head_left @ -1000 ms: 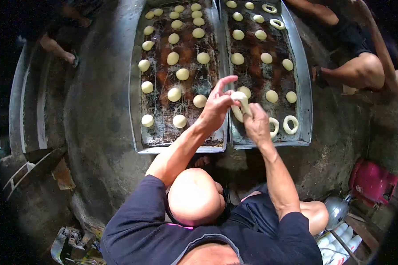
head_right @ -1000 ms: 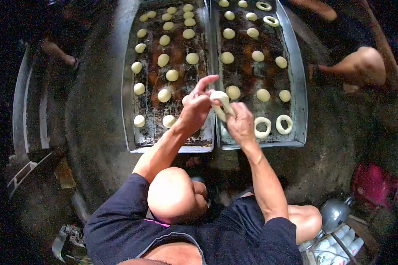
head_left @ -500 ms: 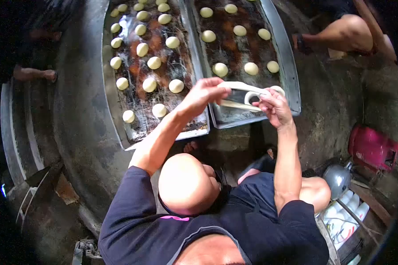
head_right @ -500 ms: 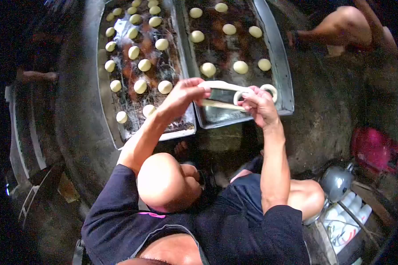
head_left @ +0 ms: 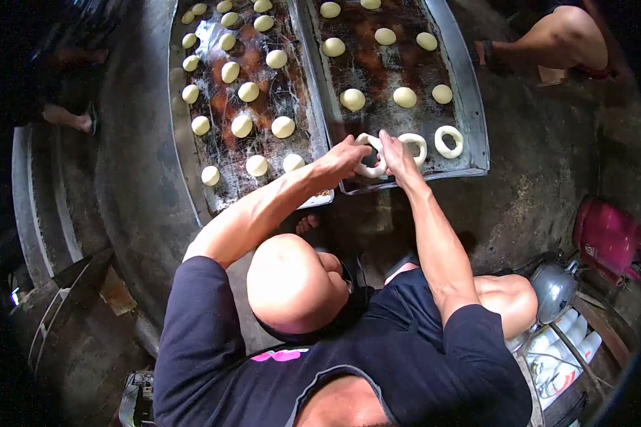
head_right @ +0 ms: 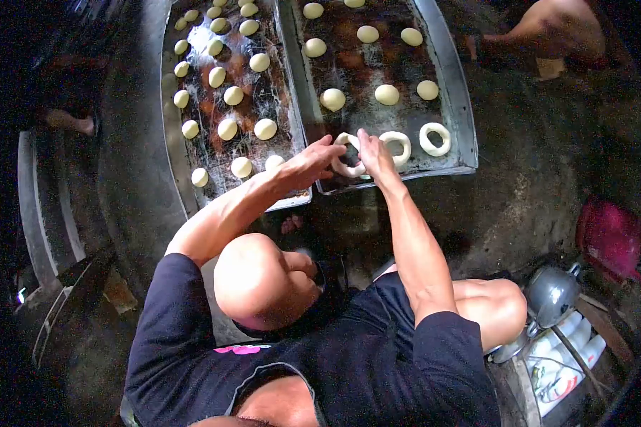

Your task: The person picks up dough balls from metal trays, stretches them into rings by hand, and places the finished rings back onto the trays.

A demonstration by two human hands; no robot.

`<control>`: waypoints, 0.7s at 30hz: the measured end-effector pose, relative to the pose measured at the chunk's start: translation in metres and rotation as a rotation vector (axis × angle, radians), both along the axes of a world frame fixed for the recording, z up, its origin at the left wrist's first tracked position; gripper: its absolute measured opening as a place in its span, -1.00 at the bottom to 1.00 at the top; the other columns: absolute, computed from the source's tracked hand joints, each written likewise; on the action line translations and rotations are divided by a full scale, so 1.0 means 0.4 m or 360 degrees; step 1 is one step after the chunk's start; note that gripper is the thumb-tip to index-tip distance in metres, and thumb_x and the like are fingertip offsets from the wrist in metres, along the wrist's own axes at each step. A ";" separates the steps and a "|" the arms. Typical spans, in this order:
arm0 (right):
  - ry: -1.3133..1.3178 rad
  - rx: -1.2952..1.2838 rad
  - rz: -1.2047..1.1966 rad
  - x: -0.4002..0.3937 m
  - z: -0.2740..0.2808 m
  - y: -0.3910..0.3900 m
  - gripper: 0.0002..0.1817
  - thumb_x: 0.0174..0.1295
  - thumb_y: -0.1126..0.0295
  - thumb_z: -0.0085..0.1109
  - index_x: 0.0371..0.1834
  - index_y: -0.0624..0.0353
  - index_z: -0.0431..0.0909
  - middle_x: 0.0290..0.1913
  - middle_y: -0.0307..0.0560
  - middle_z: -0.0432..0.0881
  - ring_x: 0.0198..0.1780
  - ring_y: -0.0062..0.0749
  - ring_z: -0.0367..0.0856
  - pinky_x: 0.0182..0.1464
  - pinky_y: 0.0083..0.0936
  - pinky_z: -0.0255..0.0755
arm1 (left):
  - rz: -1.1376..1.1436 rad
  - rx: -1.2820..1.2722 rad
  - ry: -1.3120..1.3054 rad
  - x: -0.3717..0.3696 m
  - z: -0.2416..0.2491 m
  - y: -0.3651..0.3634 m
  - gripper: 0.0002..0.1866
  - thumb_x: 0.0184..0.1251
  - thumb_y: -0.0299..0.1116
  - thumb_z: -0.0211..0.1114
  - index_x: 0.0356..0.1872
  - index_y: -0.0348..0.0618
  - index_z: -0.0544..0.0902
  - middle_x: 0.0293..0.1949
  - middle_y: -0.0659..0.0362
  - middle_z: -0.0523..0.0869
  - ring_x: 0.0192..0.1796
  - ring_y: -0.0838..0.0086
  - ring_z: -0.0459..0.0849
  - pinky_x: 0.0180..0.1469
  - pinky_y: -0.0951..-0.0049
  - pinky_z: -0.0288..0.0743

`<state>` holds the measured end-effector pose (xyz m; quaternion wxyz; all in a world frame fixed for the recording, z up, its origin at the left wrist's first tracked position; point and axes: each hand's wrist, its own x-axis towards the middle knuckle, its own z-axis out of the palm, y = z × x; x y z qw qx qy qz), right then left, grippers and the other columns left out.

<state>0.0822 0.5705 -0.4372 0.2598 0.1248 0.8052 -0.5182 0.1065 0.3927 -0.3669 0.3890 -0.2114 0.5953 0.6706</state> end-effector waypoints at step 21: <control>0.0348 -0.0807 -0.0135 -0.037 0.200 -0.179 -0.61 0.18 0.45 0.27 0.02 0.31 0.36 -0.22 -0.07 0.63 -0.20 -0.52 0.60 -0.24 -0.59 0.49 | 0.0398 -0.0025 0.0945 0.014 0.021 -0.115 -0.36 0.39 -0.10 0.18 0.34 -0.28 0.24 0.13 0.00 0.53 0.07 0.42 0.55 0.05 0.44 0.51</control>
